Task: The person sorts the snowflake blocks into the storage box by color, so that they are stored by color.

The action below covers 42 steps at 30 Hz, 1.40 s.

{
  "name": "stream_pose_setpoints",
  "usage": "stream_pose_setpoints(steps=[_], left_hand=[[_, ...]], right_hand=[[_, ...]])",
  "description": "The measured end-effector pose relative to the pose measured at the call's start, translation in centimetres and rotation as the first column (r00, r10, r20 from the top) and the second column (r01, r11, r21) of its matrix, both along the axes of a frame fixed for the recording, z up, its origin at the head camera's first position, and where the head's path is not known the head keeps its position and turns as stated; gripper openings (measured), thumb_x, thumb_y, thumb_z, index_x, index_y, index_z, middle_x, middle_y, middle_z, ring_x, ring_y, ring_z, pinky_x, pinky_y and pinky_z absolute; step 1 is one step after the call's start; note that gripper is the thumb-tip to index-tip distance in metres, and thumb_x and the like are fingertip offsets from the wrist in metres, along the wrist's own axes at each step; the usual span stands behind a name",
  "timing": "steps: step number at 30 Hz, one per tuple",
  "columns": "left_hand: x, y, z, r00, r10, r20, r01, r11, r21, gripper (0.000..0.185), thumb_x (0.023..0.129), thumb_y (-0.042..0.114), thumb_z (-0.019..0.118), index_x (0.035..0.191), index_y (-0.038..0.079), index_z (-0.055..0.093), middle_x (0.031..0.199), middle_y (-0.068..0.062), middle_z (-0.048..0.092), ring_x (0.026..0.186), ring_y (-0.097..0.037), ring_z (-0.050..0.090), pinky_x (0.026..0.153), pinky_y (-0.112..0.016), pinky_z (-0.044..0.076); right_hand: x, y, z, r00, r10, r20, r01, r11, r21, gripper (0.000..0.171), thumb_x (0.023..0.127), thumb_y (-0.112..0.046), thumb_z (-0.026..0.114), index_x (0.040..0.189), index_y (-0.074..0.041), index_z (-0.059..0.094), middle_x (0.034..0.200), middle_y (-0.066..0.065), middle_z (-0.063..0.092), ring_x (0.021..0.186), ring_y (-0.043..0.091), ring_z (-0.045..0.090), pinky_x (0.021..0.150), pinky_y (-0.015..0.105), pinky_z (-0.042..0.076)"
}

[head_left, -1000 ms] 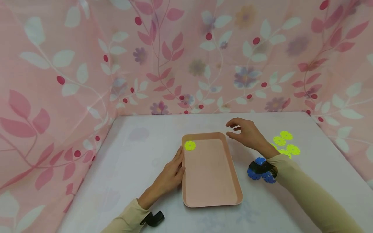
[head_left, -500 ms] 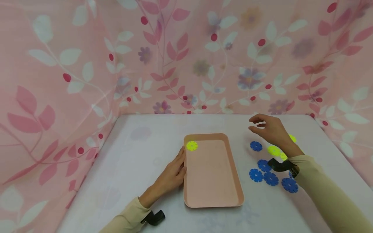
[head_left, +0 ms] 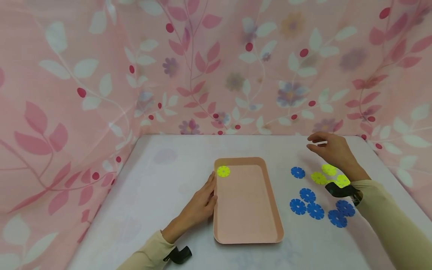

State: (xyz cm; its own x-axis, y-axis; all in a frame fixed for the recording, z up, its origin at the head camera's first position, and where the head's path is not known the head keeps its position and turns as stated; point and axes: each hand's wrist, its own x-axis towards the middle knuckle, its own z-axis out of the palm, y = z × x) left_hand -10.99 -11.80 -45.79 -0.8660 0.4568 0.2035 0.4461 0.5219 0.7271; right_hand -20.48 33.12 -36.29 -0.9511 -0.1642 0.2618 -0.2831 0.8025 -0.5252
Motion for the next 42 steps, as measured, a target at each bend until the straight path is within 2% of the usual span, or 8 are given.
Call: stream_pose_setpoints(steps=[2,8,12,15,24,31,37,42], left_hand=[[0.0,0.0,0.0,1.0,-0.004,0.004,0.004,1.0,-0.002,0.065,0.104,0.002,0.053,0.159,-0.01,0.021,0.17,-0.021,0.013,0.155,-0.024,0.015,0.121,-0.044,0.022],[-0.1,0.5,-0.2,1.0,-0.026,0.008,0.025,1.0,0.009,0.065,0.105,0.003,0.052,0.159,-0.01,0.021,0.17,-0.02,0.012,0.155,-0.024,0.014,0.121,-0.043,0.021],[-0.1,0.5,0.0,1.0,-0.007,0.0,0.007,1.0,0.015,0.065,0.104,0.001,0.053,0.16,-0.009,0.022,0.17,-0.019,0.013,0.155,-0.025,0.015,0.121,-0.045,0.022],[0.0,0.3,0.1,1.0,0.002,0.0,-0.002,1.0,0.019,0.065,0.104,0.0,0.054,0.16,-0.009,0.022,0.17,-0.019,0.013,0.155,-0.026,0.016,0.121,-0.045,0.022],[0.1,0.2,0.0,1.0,-0.002,0.016,0.002,1.0,0.015,0.065,0.104,0.001,0.054,0.159,-0.01,0.022,0.17,-0.02,0.014,0.155,-0.025,0.015,0.121,-0.042,0.021],[0.2,-0.1,0.1,1.0,-0.001,-0.006,0.001,1.0,0.025,0.064,0.102,-0.002,0.055,0.158,-0.013,0.024,0.169,-0.022,0.016,0.154,-0.029,0.018,0.12,-0.048,0.024],[0.0,0.0,0.0,1.0,-0.004,-0.014,0.004,1.0,0.018,0.063,0.103,-0.002,0.054,0.157,-0.014,0.024,0.168,-0.024,0.016,0.154,-0.029,0.018,0.12,-0.047,0.023],[0.0,0.0,0.0,0.999,-0.009,-0.032,0.009,1.0,0.02,0.063,0.102,-0.004,0.054,0.157,-0.015,0.025,0.168,-0.025,0.016,0.154,-0.031,0.02,0.119,-0.049,0.025]], right_hand=[[-0.2,0.6,0.0,1.0,-0.005,0.004,0.005,1.0,0.008,0.028,0.099,-0.015,0.072,0.12,0.003,0.069,0.117,0.026,0.069,0.107,0.048,0.066,0.087,0.045,0.059],[-0.2,2.8,0.0,0.998,-0.056,0.034,0.055,0.998,0.033,0.029,0.101,-0.015,0.069,0.122,0.005,0.067,0.116,0.03,0.068,0.105,0.052,0.065,0.079,0.049,0.061],[-0.6,3.7,-0.2,0.996,-0.077,0.043,0.075,0.996,0.039,0.03,0.101,-0.015,0.068,0.122,0.006,0.067,0.116,0.031,0.067,0.104,0.053,0.063,0.076,0.047,0.061],[-1.0,4.4,-0.7,0.996,-0.077,0.054,0.075,0.996,0.052,0.03,0.101,-0.014,0.067,0.122,0.007,0.068,0.115,0.032,0.067,0.104,0.053,0.062,0.079,0.059,0.058],[-1.4,7.8,-2.8,0.986,-0.093,0.138,0.074,0.988,0.136,0.033,0.098,-0.011,0.068,0.124,0.009,0.067,0.116,0.035,0.065,0.109,0.057,0.057,0.084,0.066,0.052],[-1.4,10.3,-4.7,0.964,-0.085,0.253,0.045,0.986,0.159,0.039,0.097,-0.008,0.07,0.131,0.011,0.062,0.125,0.039,0.06,0.114,0.059,0.055,0.09,0.068,0.049],[-1.4,11.9,-6.2,0.931,-0.117,0.346,0.057,0.982,0.181,0.047,0.096,-0.011,0.07,0.136,0.011,0.058,0.128,0.043,0.055,0.117,0.063,0.047,0.088,0.07,0.048],[-1.4,12.3,-7.0,0.919,-0.143,0.368,0.069,0.976,0.207,0.051,0.093,-0.013,0.074,0.136,0.009,0.058,0.127,0.043,0.054,0.116,0.064,0.045,0.088,0.074,0.044]])
